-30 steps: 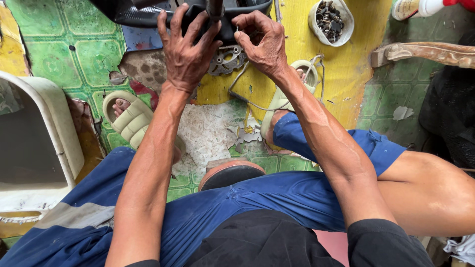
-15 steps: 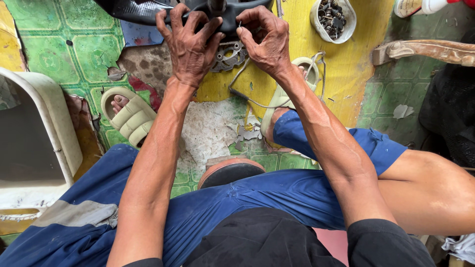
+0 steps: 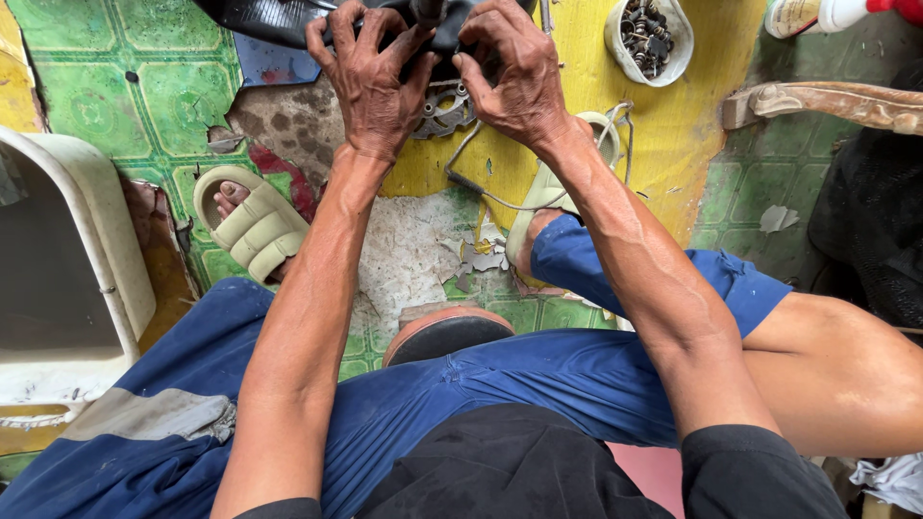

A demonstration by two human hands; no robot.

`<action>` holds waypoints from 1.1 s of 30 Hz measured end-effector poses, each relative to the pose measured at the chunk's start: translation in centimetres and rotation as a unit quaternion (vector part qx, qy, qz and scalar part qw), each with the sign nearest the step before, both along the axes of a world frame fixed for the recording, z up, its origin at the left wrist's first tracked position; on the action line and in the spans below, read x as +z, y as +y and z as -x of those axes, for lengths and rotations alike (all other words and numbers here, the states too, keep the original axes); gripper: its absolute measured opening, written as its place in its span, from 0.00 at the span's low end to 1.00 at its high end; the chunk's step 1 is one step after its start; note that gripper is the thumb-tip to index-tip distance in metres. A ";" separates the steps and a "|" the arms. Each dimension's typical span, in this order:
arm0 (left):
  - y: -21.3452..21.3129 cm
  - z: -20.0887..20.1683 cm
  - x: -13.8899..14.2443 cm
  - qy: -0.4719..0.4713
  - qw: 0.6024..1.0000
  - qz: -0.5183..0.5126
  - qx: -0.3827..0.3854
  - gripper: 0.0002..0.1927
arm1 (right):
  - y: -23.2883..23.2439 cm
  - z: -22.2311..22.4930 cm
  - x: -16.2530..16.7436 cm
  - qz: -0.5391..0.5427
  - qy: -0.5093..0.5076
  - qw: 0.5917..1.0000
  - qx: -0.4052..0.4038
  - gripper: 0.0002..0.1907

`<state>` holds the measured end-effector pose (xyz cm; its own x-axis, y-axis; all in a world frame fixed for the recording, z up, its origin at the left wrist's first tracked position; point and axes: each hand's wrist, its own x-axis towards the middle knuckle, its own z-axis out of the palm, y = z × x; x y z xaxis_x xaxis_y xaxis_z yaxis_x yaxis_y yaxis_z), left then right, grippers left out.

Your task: The person sits on a low stool in a motorcycle repair shop and repairs a rear swingarm and brake assembly. They cut a black rubber piece with a string and scissors, fit the rubber piece onto the metal assembly, tap it into place with a metal rod, and sand a surface with sandpaper.

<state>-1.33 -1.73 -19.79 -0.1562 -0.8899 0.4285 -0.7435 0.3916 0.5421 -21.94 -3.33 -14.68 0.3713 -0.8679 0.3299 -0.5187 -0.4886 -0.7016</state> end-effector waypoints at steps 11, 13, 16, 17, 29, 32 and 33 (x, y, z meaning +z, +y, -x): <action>-0.3 -0.4 0.7 -0.043 0.999 -0.016 -0.008 0.21 | 0.6 -1.7 -0.3 0.020 0.024 0.998 -0.059 0.10; -0.3 -0.5 0.7 -0.033 0.999 -0.020 -0.017 0.19 | 0.4 -1.9 -0.6 0.029 0.042 0.996 -0.071 0.10; -0.3 -0.7 0.7 -0.021 0.999 -0.018 -0.018 0.20 | 0.3 -2.3 -0.9 0.027 0.065 0.994 -0.088 0.10; -0.4 -0.7 0.6 -0.016 1.000 -0.016 -0.017 0.22 | 0.2 -2.5 -1.1 0.019 0.072 0.993 -0.096 0.10; -0.6 -0.3 -0.5 0.011 0.999 -0.048 0.010 0.10 | 0.1 -3.5 -2.9 0.036 0.151 0.980 -0.126 0.11; -0.6 -0.2 -0.6 -0.003 0.999 -0.028 0.018 0.11 | 0.2 -3.1 -2.9 0.035 0.140 0.983 -0.112 0.10; -0.6 -0.1 -0.7 -0.003 0.999 -0.030 0.019 0.11 | 0.2 -2.9 -2.9 0.040 0.130 0.985 -0.104 0.10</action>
